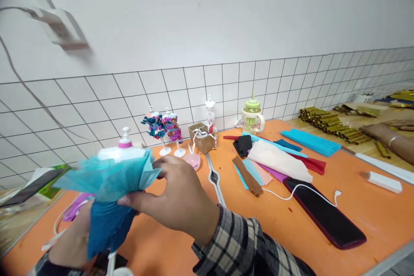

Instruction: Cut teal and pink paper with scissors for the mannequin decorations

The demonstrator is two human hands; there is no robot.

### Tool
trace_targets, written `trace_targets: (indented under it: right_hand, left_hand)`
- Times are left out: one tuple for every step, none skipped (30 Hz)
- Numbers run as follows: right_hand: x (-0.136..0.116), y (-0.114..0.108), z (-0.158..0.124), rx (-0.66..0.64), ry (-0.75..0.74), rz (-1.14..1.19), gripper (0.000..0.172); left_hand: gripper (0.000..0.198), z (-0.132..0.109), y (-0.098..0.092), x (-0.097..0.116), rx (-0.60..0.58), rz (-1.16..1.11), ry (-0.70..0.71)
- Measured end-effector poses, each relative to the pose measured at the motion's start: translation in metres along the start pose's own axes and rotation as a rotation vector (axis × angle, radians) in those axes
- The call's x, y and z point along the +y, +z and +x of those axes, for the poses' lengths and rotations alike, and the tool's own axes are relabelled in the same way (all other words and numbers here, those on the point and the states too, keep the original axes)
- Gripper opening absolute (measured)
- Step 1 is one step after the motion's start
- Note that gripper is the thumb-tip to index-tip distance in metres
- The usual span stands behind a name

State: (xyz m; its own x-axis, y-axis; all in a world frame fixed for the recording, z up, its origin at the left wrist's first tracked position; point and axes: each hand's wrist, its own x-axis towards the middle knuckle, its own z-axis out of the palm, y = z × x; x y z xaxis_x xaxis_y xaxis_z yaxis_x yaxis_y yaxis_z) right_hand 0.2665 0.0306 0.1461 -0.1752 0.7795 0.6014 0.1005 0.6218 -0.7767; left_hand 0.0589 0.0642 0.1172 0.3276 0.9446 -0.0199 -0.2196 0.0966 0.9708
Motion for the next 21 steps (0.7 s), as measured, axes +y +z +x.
trace_targets:
  right_hand:
    - [0.001,0.0,0.0,0.037,-0.016,-0.03,0.023]
    - [0.002,0.0,0.0,0.065,-0.024,-0.062,0.023]
    - [0.004,0.001,0.0,0.082,-0.021,-0.095,0.023]
    - [0.006,0.002,0.0,0.089,-0.009,-0.123,0.024]
    - [0.007,0.003,-0.001,0.094,0.007,-0.142,0.024]
    - [0.009,0.003,-0.001,0.097,0.024,-0.151,0.023]
    - [0.01,0.004,-0.001,0.099,0.035,-0.151,0.022]
    - [0.011,0.004,-0.001,0.099,0.041,-0.148,0.021]
    - [0.012,0.004,-0.001,0.097,0.046,-0.145,0.02]
    - [0.013,0.003,0.0,0.09,0.052,-0.14,0.02]
    - [0.014,0.002,0.0,0.07,0.061,-0.137,0.021]
    - [0.014,0.001,0.0,0.043,0.074,-0.14,0.023]
    - [0.015,0.001,0.0,0.02,0.091,-0.15,0.025]
    - [0.016,0.0,0.0,0.004,0.111,-0.164,0.027]
    - [0.016,0.0,0.0,-0.002,0.13,-0.175,0.028]
    - [0.016,0.0,-0.001,-0.004,0.146,-0.176,0.028]
    - [0.017,0.0,-0.001,-0.004,0.16,-0.164,0.027]
    - [0.017,0.0,-0.001,-0.005,0.174,-0.139,0.025]
    - [0.016,0.001,0.0,-0.012,0.188,-0.108,0.024]
    - [0.016,0.0,0.0,-0.026,0.204,-0.076,0.021]
    - [0.016,0.0,0.001,-0.039,0.219,-0.05,0.019]
  left_hand:
    - [0.04,0.0,-0.001,0.005,-0.084,-0.024,0.011]
    - [0.043,-0.001,-0.002,0.009,-0.175,-0.032,0.028]
    - [0.045,-0.004,-0.002,0.012,-0.25,-0.02,0.046]
    - [0.045,-0.006,-0.001,0.014,-0.293,0.014,0.054]
    - [0.044,-0.009,0.0,0.015,-0.289,0.069,0.063]
    - [0.043,-0.011,0.002,0.015,-0.264,0.134,0.058]
    - [0.044,-0.013,0.004,0.014,-0.226,0.2,0.045]
    - [0.045,-0.014,0.006,0.012,-0.19,0.259,0.023]
    - [0.046,-0.015,0.007,0.011,-0.163,0.304,0.003]
    - [0.046,-0.015,0.008,0.009,-0.149,0.335,-0.008]
    - [0.045,-0.015,0.008,0.008,-0.146,0.354,-0.007]
    - [0.044,-0.015,0.008,0.008,-0.149,0.363,0.007]
    - [0.044,-0.015,0.008,0.008,-0.151,0.37,0.022]
    - [0.043,-0.015,0.007,0.009,-0.15,0.379,0.035]
    - [0.043,-0.015,0.007,0.01,-0.148,0.394,0.041]
    - [0.043,-0.015,0.008,0.011,-0.148,0.411,0.041]
    - [0.043,-0.016,0.008,0.012,-0.151,0.427,0.035]
    - [0.042,-0.016,0.009,0.013,-0.158,0.443,0.029]
    - [0.042,-0.016,0.009,0.013,-0.161,0.454,0.023]
    - [0.042,-0.017,0.01,0.014,-0.155,0.461,0.024]
    - [0.041,-0.016,0.011,0.014,-0.143,0.468,0.03]
